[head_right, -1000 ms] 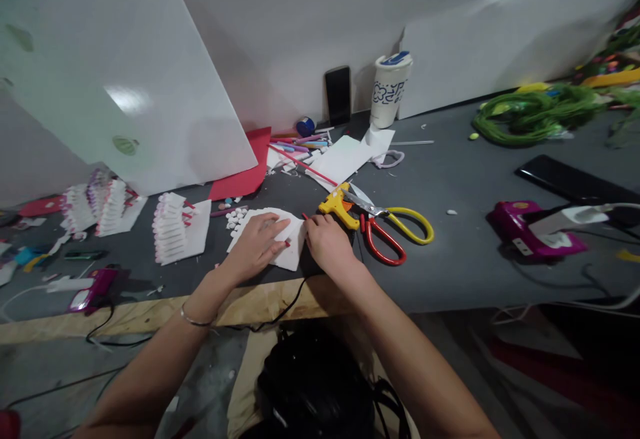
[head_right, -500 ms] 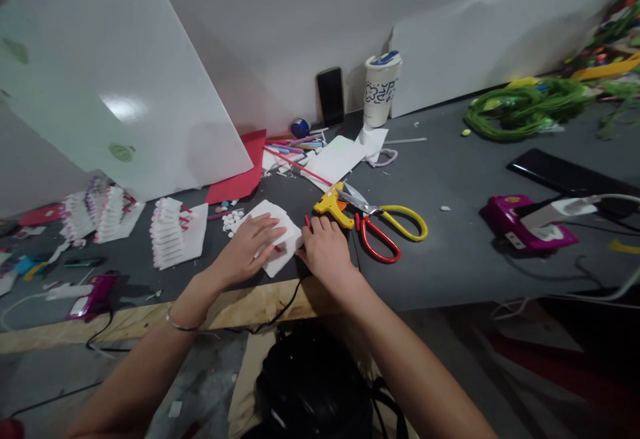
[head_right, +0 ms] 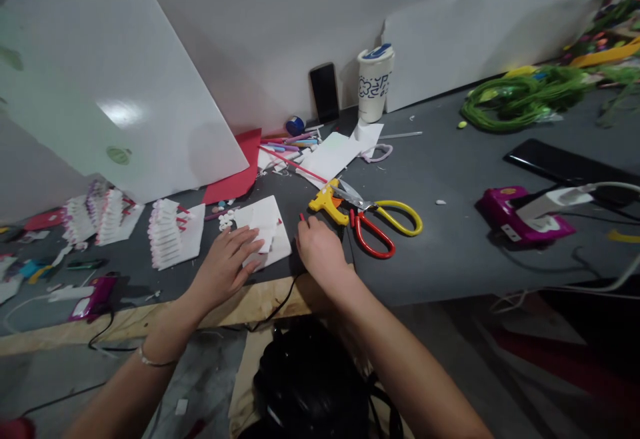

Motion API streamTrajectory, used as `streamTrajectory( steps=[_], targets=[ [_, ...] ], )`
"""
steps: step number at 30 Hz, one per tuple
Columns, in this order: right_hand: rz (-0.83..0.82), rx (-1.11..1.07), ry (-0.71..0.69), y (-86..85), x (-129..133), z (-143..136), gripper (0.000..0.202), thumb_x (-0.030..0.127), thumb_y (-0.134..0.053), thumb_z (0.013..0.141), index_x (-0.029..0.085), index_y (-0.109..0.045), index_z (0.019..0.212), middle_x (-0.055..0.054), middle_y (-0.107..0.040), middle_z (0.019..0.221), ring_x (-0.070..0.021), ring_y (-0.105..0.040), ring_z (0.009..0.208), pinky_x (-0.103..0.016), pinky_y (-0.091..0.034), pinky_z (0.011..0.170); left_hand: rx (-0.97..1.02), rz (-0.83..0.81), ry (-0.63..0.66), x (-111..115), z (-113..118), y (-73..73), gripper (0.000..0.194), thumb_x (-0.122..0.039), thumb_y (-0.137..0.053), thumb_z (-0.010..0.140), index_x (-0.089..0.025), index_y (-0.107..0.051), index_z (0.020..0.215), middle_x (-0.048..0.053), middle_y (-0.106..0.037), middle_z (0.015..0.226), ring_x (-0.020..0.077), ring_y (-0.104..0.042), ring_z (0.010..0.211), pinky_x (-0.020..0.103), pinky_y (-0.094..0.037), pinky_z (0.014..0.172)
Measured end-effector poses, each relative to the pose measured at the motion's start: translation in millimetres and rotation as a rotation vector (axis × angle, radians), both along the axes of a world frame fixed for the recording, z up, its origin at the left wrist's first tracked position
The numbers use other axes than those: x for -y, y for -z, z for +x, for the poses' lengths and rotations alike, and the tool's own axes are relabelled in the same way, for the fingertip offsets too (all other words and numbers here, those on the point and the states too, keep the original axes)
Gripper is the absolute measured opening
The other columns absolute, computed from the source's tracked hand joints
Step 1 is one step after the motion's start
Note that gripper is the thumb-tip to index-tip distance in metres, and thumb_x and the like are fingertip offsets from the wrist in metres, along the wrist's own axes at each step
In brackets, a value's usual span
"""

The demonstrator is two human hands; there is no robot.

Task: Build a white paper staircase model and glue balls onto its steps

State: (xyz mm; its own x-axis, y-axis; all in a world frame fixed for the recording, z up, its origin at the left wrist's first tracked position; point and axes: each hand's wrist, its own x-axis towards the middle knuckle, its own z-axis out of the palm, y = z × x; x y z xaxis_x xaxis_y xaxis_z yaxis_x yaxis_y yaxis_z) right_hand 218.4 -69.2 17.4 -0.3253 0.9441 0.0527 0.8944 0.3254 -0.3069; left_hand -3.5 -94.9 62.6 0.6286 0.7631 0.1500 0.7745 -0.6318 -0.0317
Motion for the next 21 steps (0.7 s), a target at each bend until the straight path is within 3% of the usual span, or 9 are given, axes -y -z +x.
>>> streamTrajectory(
  steps=[3,8,15,18,21],
  targets=[
    [-0.050,0.018,0.097,-2.6,-17.3,-1.0,0.026,0.025,-0.052,0.094,0.006,-0.061,0.109,-0.021,-0.068,0.101,-0.0244,-0.067,0.078,-0.030,-0.048,0.060,0.041,-0.003,-0.016,-3.1,6.5,7.1,0.028,-0.029,-0.045,0.095,-0.019,-0.060,0.117,0.015,-0.060,0.135,0.0283,-0.048,0.133,0.055,-0.035,0.112],
    [-0.081,-0.006,0.133,0.4,-29.6,-7.5,0.020,0.010,-0.045,0.093,0.007,-0.064,0.099,-0.021,-0.071,0.096,-0.0238,-0.071,0.081,-0.027,-0.049,0.062,0.123,-0.006,-0.056,-7.1,11.3,19.9,0.027,-0.024,-0.040,0.096,-0.018,-0.057,0.117,0.014,-0.061,0.133,0.0251,-0.049,0.133,0.051,-0.040,0.110],
    [-0.039,-0.127,0.155,6.0,-29.5,1.2,0.015,0.015,-0.054,0.086,0.009,-0.065,0.093,-0.018,-0.074,0.092,-0.0239,-0.070,0.079,-0.025,-0.045,0.060,0.262,0.173,-0.106,6.0,9.8,35.4,0.035,-0.025,-0.051,0.093,-0.022,-0.049,0.128,0.014,-0.052,0.144,0.0273,-0.036,0.143,0.053,-0.034,0.114],
    [-0.005,-0.213,0.158,8.6,-29.5,3.1,0.012,0.017,-0.054,0.085,0.013,-0.065,0.088,-0.015,-0.073,0.084,-0.0225,-0.068,0.075,-0.026,-0.043,0.060,0.357,0.277,-0.272,23.1,3.3,48.9,0.041,-0.027,-0.052,0.093,-0.022,-0.044,0.133,0.015,-0.054,0.140,0.0275,-0.041,0.139,0.053,-0.034,0.113],
    [0.013,-0.319,0.151,11.2,-29.6,4.8,0.007,0.018,-0.055,0.082,0.017,-0.061,0.078,-0.009,-0.071,0.074,-0.0197,-0.065,0.068,-0.025,-0.041,0.059,0.462,0.359,-0.634,39.3,-11.0,67.7,0.045,-0.038,-0.053,0.092,-0.016,-0.046,0.131,0.018,-0.059,0.126,0.0295,-0.054,0.122,0.049,-0.046,0.100]
  ],
)
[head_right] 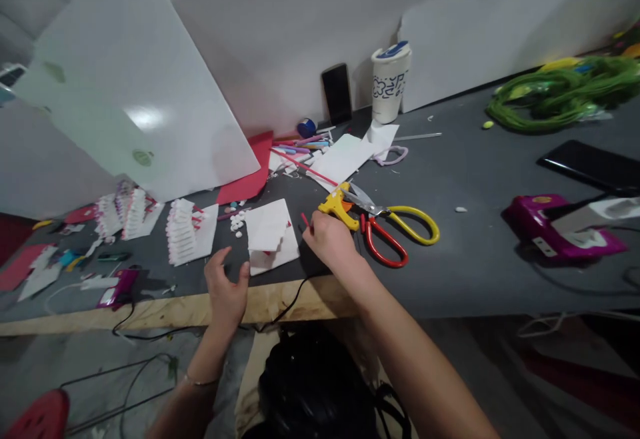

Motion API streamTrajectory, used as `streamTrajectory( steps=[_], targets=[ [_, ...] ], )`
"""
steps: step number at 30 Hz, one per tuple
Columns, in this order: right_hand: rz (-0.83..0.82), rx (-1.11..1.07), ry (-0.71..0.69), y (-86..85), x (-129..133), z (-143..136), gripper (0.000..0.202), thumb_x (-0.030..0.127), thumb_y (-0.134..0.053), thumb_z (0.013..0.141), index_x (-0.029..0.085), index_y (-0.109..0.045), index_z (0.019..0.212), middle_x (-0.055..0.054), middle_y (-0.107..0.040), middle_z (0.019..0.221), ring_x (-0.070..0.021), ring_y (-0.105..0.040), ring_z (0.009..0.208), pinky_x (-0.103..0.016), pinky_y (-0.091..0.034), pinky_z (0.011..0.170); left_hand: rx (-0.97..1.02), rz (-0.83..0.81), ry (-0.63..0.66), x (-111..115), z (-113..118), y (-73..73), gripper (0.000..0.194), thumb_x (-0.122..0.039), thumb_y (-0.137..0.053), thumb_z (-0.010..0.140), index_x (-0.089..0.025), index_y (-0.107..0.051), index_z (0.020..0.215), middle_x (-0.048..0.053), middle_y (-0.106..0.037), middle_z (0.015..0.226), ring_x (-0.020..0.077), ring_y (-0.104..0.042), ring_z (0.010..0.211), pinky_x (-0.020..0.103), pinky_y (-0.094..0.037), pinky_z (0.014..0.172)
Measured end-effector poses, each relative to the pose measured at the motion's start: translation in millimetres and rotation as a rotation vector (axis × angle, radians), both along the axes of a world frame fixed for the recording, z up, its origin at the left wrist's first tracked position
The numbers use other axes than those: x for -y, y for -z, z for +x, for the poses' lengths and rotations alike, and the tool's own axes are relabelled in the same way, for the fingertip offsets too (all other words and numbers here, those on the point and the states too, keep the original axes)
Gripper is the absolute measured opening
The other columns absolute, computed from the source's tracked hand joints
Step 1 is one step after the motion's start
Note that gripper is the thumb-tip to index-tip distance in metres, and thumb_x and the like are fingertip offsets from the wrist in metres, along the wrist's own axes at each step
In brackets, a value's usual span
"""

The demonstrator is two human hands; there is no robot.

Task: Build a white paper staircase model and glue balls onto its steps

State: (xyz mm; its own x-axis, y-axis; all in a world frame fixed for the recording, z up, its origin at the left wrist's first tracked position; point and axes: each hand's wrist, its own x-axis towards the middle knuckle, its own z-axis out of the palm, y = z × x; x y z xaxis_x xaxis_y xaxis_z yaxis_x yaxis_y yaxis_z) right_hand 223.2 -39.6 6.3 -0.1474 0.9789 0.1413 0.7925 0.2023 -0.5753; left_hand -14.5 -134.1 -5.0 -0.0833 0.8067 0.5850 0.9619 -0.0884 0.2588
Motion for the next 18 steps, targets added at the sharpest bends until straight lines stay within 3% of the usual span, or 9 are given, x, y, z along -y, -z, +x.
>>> streamTrajectory(
  steps=[2,4,8,13,18],
  targets=[
    [0.003,-0.071,-0.001,1.1,-0.4,2.5,0.008,0.018,-0.056,0.078,0.020,-0.056,0.071,-0.004,-0.067,0.066,-0.0172,-0.061,0.062,-0.025,-0.039,0.056,0.060,-0.093,-0.148,4.5,-9.3,9.7,0.047,-0.045,-0.054,0.090,-0.014,-0.050,0.125,0.017,-0.064,0.110,0.0309,-0.060,0.108,0.050,-0.048,0.092],
    [-0.004,-0.133,0.004,1.3,-0.9,6.4,0.014,0.019,-0.056,0.076,0.023,-0.049,0.065,0.000,-0.062,0.060,-0.0149,-0.057,0.055,-0.024,-0.037,0.053,0.097,-0.190,-0.179,2.4,-13.3,13.4,0.045,-0.046,-0.055,0.089,-0.015,-0.053,0.121,0.015,-0.067,0.102,0.0311,-0.061,0.101,0.050,-0.048,0.090],
    [-0.013,-0.217,0.016,0.7,2.9,14.9,0.021,0.024,-0.054,0.075,0.025,-0.040,0.060,0.003,-0.054,0.053,-0.0135,-0.051,0.049,-0.023,-0.034,0.049,0.182,-0.291,-0.169,-13.1,-2.2,7.1,0.044,-0.038,-0.059,0.087,-0.016,-0.051,0.124,0.013,-0.069,0.099,0.0309,-0.061,0.098,0.048,-0.047,0.087],
    [-0.049,-0.368,-0.058,6.4,26.4,13.1,0.003,0.025,-0.051,0.072,0.024,-0.048,0.072,0.002,-0.061,0.062,-0.0149,-0.055,0.053,-0.025,-0.038,0.053,0.295,-0.321,-0.192,-26.1,18.0,5.7,0.050,-0.027,-0.067,0.080,-0.019,-0.052,0.127,0.010,-0.070,0.099,0.0312,-0.061,0.101,0.049,-0.044,0.092],
    [-0.072,-0.400,-0.152,13.8,55.0,0.9,0.001,0.025,-0.047,0.073,0.025,-0.046,0.073,0.001,-0.059,0.062,-0.0166,-0.056,0.057,-0.026,-0.039,0.057,0.698,-0.314,-0.100,-33.0,22.6,14.0,0.055,-0.018,-0.066,0.076,-0.018,-0.050,0.129,0.008,-0.067,0.098,0.0200,-0.064,0.081,0.036,-0.052,0.078]
  ],
)
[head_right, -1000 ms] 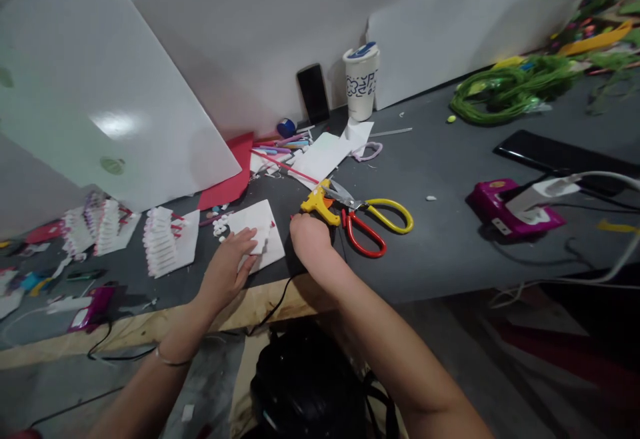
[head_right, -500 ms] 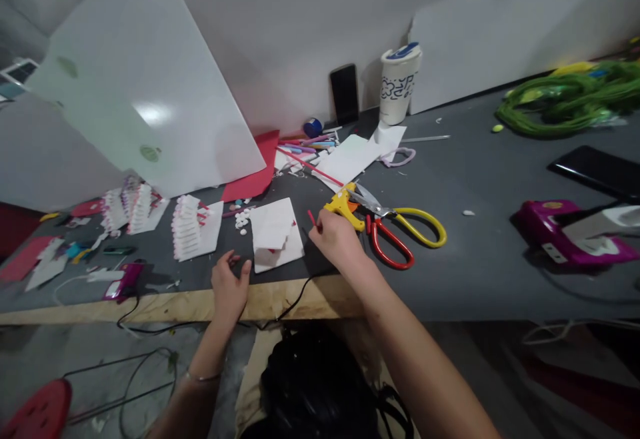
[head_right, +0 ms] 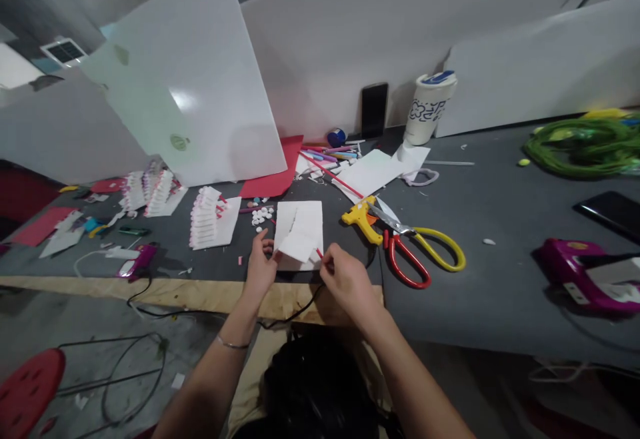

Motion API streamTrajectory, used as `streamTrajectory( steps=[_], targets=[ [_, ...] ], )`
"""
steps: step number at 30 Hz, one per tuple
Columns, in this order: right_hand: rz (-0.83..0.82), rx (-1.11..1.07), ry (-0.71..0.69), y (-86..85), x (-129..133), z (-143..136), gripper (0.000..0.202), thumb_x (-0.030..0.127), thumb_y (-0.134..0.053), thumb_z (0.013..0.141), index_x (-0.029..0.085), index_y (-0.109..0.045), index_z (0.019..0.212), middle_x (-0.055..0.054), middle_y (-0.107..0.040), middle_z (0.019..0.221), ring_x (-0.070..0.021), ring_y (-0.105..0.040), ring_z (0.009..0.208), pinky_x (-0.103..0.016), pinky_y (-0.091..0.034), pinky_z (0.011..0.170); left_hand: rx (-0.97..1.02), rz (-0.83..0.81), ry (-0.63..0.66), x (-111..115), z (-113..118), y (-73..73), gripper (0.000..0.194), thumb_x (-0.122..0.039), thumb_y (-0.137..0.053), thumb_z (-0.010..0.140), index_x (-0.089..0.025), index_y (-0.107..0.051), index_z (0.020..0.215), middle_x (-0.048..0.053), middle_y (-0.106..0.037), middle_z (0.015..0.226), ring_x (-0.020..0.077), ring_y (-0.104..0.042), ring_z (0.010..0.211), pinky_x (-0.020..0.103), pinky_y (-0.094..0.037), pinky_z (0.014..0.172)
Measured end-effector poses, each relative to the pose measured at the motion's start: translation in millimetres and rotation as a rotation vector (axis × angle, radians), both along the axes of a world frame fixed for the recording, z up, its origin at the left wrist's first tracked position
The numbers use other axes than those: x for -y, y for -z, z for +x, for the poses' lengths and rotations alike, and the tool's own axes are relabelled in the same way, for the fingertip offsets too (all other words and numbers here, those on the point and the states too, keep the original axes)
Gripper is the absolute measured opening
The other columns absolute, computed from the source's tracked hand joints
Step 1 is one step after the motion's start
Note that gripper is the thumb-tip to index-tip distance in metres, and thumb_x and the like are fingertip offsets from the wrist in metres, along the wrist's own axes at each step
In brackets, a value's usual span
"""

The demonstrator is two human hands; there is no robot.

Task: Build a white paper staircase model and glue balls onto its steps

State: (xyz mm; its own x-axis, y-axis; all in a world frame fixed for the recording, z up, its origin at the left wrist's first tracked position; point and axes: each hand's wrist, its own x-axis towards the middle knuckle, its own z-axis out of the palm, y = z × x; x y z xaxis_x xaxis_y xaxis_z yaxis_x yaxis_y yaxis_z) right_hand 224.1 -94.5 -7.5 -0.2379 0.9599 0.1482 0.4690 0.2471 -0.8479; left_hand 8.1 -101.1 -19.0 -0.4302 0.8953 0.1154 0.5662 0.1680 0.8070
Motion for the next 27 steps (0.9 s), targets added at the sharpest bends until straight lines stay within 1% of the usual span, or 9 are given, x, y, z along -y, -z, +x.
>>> streamTrajectory(
  steps=[2,4,7,10,13,16,19,23,27],
  targets=[
    [-0.022,-0.039,-0.024,0.4,7.3,-1.3,0.001,0.025,-0.048,0.074,0.025,-0.047,0.073,0.001,-0.061,0.065,-0.0162,-0.057,0.057,-0.026,-0.040,0.057,0.176,-0.011,0.018,-7.4,-0.6,-0.1,0.052,-0.017,-0.063,0.077,-0.018,-0.052,0.128,0.008,-0.067,0.099,0.0158,-0.064,0.073,0.031,-0.053,0.071],
    [-0.053,-0.087,-0.035,0.7,11.6,-0.1,0.001,0.026,-0.048,0.075,0.025,-0.048,0.075,0.000,-0.064,0.068,-0.0160,-0.059,0.059,-0.026,-0.043,0.058,0.254,-0.037,0.082,-19.8,-2.2,-2.1,0.045,-0.016,-0.059,0.079,-0.018,-0.056,0.123,0.008,-0.068,0.100,0.0150,-0.067,0.075,0.029,-0.054,0.069],
    [-0.084,-0.147,-0.032,2.8,13.7,3.8,0.004,0.026,-0.049,0.077,0.024,-0.051,0.080,0.001,-0.065,0.073,-0.0162,-0.062,0.064,-0.026,-0.046,0.062,0.173,-0.067,0.196,-47.5,-7.0,-6.7,0.030,-0.014,-0.056,0.078,-0.016,-0.065,0.106,0.010,-0.072,0.098,0.0180,-0.069,0.085,0.029,-0.055,0.073],
    [-0.060,-0.114,-0.038,5.0,12.0,7.4,0.007,0.023,-0.049,0.077,0.024,-0.053,0.082,0.001,-0.064,0.075,-0.0166,-0.062,0.066,-0.027,-0.046,0.063,0.106,-0.078,0.246,-78.4,-15.3,-12.3,0.028,-0.010,-0.054,0.075,-0.015,-0.069,0.098,0.010,-0.074,0.092,0.0194,-0.070,0.081,0.032,-0.055,0.072],
    [0.036,-0.028,-0.073,5.1,7.7,8.6,0.013,0.016,-0.049,0.077,0.023,-0.058,0.083,-0.001,-0.065,0.076,-0.0184,-0.060,0.072,-0.029,-0.045,0.067,-0.002,-0.083,0.322,-100.0,-23.9,-18.7,0.028,-0.007,-0.056,0.070,-0.016,-0.072,0.090,0.008,-0.075,0.084,0.0221,-0.069,0.079,0.036,-0.056,0.075],
    [0.099,0.013,-0.099,4.4,2.1,5.7,0.020,0.011,-0.049,0.079,0.023,-0.064,0.087,-0.003,-0.068,0.082,-0.0196,-0.061,0.078,-0.030,-0.046,0.072,-0.135,-0.045,0.384,-107.9,-28.2,-23.0,0.026,-0.007,-0.059,0.066,-0.018,-0.073,0.085,0.009,-0.076,0.091,0.0260,-0.068,0.089,0.043,-0.053,0.087],
    [0.094,0.034,-0.084,3.7,-2.6,-0.4,0.023,0.009,-0.051,0.078,0.022,-0.067,0.088,-0.003,-0.070,0.082,-0.0193,-0.061,0.078,-0.030,-0.046,0.073,-0.254,-0.004,0.426,-107.2,-27.4,-22.9,0.025,-0.008,-0.060,0.064,-0.019,-0.074,0.082,0.010,-0.075,0.098,0.0281,-0.065,0.098,0.045,-0.048,0.095],
    [0.093,0.023,-0.078,2.0,-6.6,-10.1,0.018,0.012,-0.054,0.080,0.021,-0.067,0.090,-0.004,-0.070,0.080,-0.0193,-0.061,0.077,-0.029,-0.046,0.073,-0.387,0.029,0.462,-107.6,-24.0,-18.2,0.023,-0.008,-0.058,0.066,-0.020,-0.074,0.078,0.010,-0.074,0.097,0.0284,-0.064,0.097,0.044,-0.046,0.096],
    [0.084,-0.007,-0.046,3.4,-11.6,-21.1,0.013,0.014,-0.053,0.084,0.020,-0.065,0.086,-0.005,-0.071,0.080,-0.0198,-0.063,0.076,-0.029,-0.046,0.073,-0.467,0.064,0.450,-114.5,-24.8,-12.8,0.023,-0.009,-0.056,0.071,-0.018,-0.073,0.082,0.012,-0.073,0.101,0.0285,-0.063,0.098,0.043,-0.046,0.095]
  ],
)
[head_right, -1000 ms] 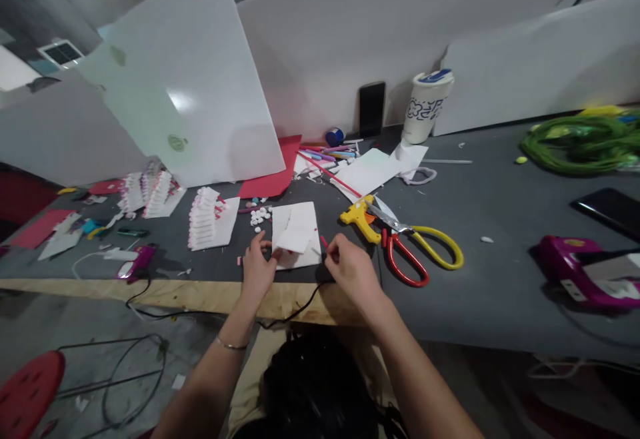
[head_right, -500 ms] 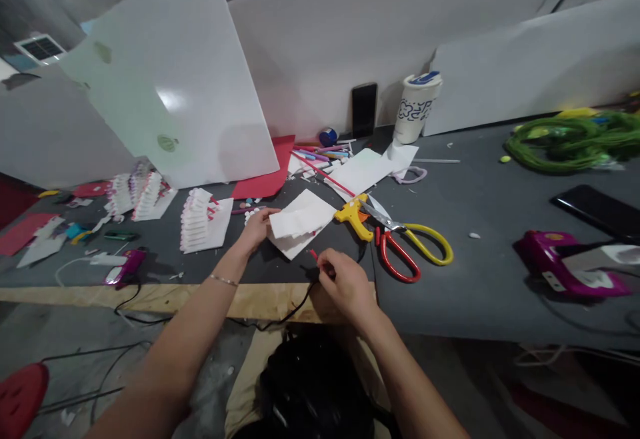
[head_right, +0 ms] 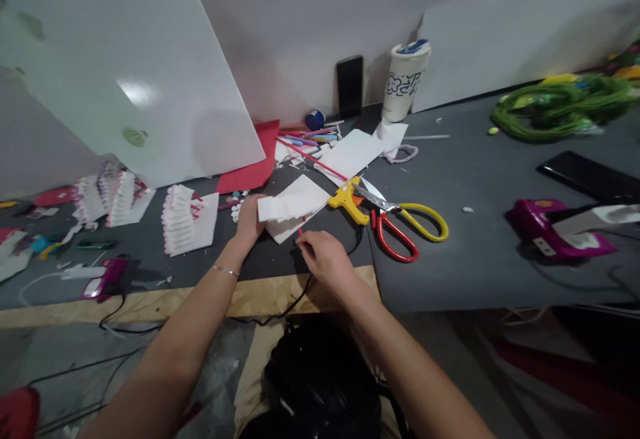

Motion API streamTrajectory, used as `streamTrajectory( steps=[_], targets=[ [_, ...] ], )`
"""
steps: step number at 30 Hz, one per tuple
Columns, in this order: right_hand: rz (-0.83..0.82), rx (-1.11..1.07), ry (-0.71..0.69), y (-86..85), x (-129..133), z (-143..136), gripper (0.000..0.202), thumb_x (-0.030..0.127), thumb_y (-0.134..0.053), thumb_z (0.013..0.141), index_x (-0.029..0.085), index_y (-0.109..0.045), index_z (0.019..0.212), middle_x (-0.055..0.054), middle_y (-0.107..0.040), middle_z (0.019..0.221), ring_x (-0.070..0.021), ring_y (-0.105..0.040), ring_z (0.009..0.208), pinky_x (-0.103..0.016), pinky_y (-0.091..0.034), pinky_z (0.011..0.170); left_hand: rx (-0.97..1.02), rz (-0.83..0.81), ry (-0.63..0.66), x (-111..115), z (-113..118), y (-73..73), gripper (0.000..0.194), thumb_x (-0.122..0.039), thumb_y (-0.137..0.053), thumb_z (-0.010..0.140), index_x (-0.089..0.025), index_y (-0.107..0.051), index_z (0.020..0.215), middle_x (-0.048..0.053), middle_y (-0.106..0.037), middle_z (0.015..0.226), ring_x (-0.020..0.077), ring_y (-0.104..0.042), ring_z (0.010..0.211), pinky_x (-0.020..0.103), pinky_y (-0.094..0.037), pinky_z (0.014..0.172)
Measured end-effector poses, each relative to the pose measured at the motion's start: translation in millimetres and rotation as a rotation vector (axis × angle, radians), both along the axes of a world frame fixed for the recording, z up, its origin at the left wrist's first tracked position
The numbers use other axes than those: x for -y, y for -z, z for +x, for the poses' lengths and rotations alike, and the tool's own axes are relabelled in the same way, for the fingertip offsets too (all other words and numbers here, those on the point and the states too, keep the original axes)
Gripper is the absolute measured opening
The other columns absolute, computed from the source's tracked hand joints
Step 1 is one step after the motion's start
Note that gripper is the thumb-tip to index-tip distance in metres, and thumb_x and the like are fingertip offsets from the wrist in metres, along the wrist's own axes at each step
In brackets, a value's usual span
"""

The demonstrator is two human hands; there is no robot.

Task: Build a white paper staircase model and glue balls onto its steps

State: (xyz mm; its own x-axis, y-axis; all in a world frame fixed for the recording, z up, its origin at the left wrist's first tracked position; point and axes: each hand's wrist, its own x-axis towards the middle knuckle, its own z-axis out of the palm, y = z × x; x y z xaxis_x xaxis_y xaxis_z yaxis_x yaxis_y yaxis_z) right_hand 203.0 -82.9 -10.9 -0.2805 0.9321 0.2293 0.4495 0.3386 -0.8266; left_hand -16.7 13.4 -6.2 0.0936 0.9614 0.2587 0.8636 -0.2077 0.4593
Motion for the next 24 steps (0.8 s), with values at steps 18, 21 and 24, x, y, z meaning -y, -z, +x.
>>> streamTrajectory(
  steps=[18,21,24],
  targets=[
    [-0.078,-0.001,0.244,3.6,-22.8,-25.2,0.008,0.013,-0.061,0.083,0.020,-0.065,0.081,-0.003,-0.069,0.082,-0.0171,-0.064,0.075,-0.025,-0.044,0.069,0.205,0.281,-0.269,61.3,0.3,-2.4,0.022,-0.033,-0.052,0.091,-0.018,-0.064,0.101,0.008,-0.069,0.102,0.0211,-0.062,0.097,0.035,-0.048,0.088],
    [-0.078,0.035,0.263,4.3,-24.4,-27.9,0.007,0.014,-0.062,0.083,0.019,-0.066,0.082,-0.004,-0.072,0.084,-0.0183,-0.064,0.076,-0.026,-0.042,0.068,0.217,0.258,-0.291,72.1,5.0,0.2,0.019,-0.032,-0.053,0.089,-0.018,-0.064,0.096,0.007,-0.068,0.095,0.0201,-0.063,0.090,0.033,-0.049,0.083],
    [-0.070,0.071,0.269,4.4,-25.7,-29.0,0.007,0.014,-0.063,0.084,0.020,-0.067,0.083,-0.005,-0.073,0.087,-0.0199,-0.066,0.080,-0.026,-0.042,0.067,0.220,0.223,-0.283,77.4,9.8,3.3,0.017,-0.030,-0.053,0.087,-0.019,-0.064,0.092,0.005,-0.067,0.087,0.0199,-0.062,0.083,0.034,-0.049,0.081]
  ],
)
